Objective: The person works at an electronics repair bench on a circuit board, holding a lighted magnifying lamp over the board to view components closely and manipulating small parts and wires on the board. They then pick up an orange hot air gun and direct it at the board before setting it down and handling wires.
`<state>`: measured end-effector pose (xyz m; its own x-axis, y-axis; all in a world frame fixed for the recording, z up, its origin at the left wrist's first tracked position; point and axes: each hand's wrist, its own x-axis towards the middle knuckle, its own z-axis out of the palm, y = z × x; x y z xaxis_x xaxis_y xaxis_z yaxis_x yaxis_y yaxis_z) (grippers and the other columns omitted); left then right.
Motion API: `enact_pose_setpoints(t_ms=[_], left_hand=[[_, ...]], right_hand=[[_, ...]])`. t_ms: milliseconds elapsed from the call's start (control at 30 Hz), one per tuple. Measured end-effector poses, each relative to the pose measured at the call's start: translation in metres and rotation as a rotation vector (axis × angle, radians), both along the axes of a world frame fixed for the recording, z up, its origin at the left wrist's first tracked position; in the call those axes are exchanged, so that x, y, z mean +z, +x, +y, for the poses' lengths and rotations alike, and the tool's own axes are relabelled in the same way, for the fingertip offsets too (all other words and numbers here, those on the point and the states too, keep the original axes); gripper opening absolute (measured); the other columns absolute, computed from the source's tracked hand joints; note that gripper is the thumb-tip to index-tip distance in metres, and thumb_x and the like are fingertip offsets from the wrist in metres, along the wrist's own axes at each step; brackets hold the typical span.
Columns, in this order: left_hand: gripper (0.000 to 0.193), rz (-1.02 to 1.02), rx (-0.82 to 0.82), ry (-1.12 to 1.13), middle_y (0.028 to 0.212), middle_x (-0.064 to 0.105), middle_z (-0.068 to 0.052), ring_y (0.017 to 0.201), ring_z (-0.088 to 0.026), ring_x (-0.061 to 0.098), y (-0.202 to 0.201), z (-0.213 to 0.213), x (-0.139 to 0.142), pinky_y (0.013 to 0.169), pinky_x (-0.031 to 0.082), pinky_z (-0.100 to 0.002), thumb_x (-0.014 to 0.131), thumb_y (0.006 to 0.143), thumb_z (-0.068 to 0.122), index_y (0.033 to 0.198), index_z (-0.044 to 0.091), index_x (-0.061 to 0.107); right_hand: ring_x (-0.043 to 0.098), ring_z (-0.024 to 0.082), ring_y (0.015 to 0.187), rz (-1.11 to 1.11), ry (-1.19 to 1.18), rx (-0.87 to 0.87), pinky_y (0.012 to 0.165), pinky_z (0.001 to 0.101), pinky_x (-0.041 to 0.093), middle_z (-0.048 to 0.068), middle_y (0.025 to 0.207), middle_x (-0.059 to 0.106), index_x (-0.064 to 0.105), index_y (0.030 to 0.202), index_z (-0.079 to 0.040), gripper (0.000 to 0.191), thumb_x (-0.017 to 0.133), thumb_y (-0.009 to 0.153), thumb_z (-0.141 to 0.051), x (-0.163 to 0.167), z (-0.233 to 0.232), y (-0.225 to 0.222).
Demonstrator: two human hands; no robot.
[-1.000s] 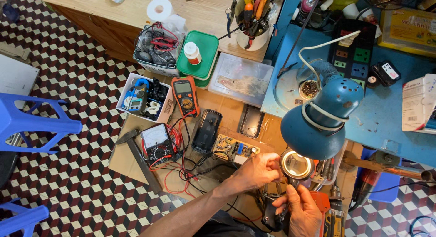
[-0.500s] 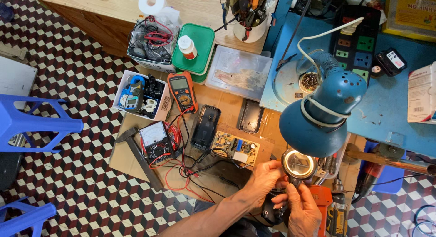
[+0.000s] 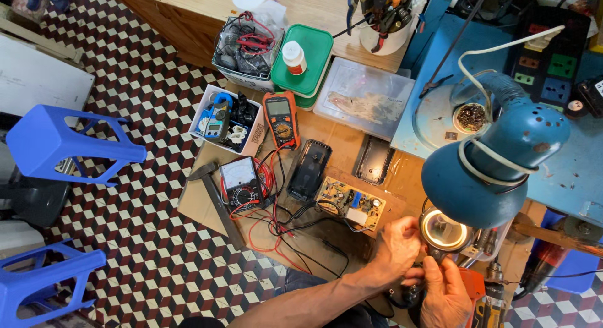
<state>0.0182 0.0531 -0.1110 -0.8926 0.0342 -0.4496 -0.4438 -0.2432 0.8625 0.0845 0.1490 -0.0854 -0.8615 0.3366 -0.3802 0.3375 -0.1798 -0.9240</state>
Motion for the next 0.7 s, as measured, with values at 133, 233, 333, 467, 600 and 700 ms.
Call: enact_pose_setpoints(t_ms=[133,233,333,467,600,700], left_hand=[[0.021,0.011,0.030,0.179,0.095,0.072,-0.011,0.082,-0.015,0.070,-0.016,-0.011,-0.005,0.076,0.060,-0.028,0.061,0.107,0.015,0.116,-0.003,0.065],[0.024,0.021,-0.003,0.257,0.100,0.072,-0.014,0.085,-0.017,0.072,-0.030,-0.027,0.002,0.078,0.060,-0.030,0.061,0.105,0.015,0.120,-0.003,0.062],[0.029,0.023,-0.041,0.277,0.105,0.071,-0.017,0.089,-0.019,0.071,-0.037,-0.045,0.016,0.081,0.059,-0.030,0.061,0.105,0.017,0.127,-0.002,0.061],[0.036,-0.005,-0.110,0.272,0.111,0.072,-0.016,0.097,-0.019,0.072,-0.036,-0.056,0.031,0.088,0.059,-0.030,0.062,0.102,0.018,0.131,-0.003,0.063],[0.037,0.037,-0.122,0.325,0.114,0.073,-0.016,0.102,-0.019,0.071,-0.031,-0.051,0.038,0.093,0.059,-0.030,0.064,0.102,0.017,0.133,-0.005,0.063],[0.037,0.022,-0.124,0.342,0.115,0.073,-0.016,0.103,-0.018,0.071,-0.030,-0.048,0.040,0.094,0.059,-0.030,0.064,0.102,0.016,0.132,-0.004,0.063]], right_hand=[[0.069,0.023,0.066,0.002,0.012,-0.036,0.054,0.0304,0.056,0.018,0.094,0.068,0.060,0.124,0.010,0.025,0.058,0.107,-0.009,0.009,-0.001,-0.001],[0.067,0.024,0.062,-0.020,0.002,-0.053,0.055,0.0308,0.056,0.023,0.081,0.067,0.058,0.120,0.012,0.023,0.058,0.110,-0.010,0.012,0.001,-0.002],[0.066,0.022,0.062,-0.045,0.005,-0.058,0.054,0.0291,0.054,0.021,0.079,0.067,0.059,0.121,0.009,0.024,0.057,0.109,-0.011,0.019,0.002,-0.005],[0.067,0.020,0.064,-0.041,-0.048,-0.041,0.055,0.0274,0.054,0.015,0.082,0.066,0.060,0.118,0.008,0.025,0.056,0.109,-0.014,0.041,0.001,-0.007],[0.068,0.017,0.067,-0.063,-0.047,0.008,0.058,0.0258,0.054,0.014,0.079,0.068,0.062,0.115,0.008,0.027,0.054,0.108,-0.017,0.064,-0.003,-0.007],[0.068,0.018,0.067,-0.014,-0.091,0.027,0.058,0.0266,0.054,0.013,0.079,0.067,0.059,0.113,0.009,0.026,0.055,0.108,-0.017,0.073,-0.006,-0.011]])
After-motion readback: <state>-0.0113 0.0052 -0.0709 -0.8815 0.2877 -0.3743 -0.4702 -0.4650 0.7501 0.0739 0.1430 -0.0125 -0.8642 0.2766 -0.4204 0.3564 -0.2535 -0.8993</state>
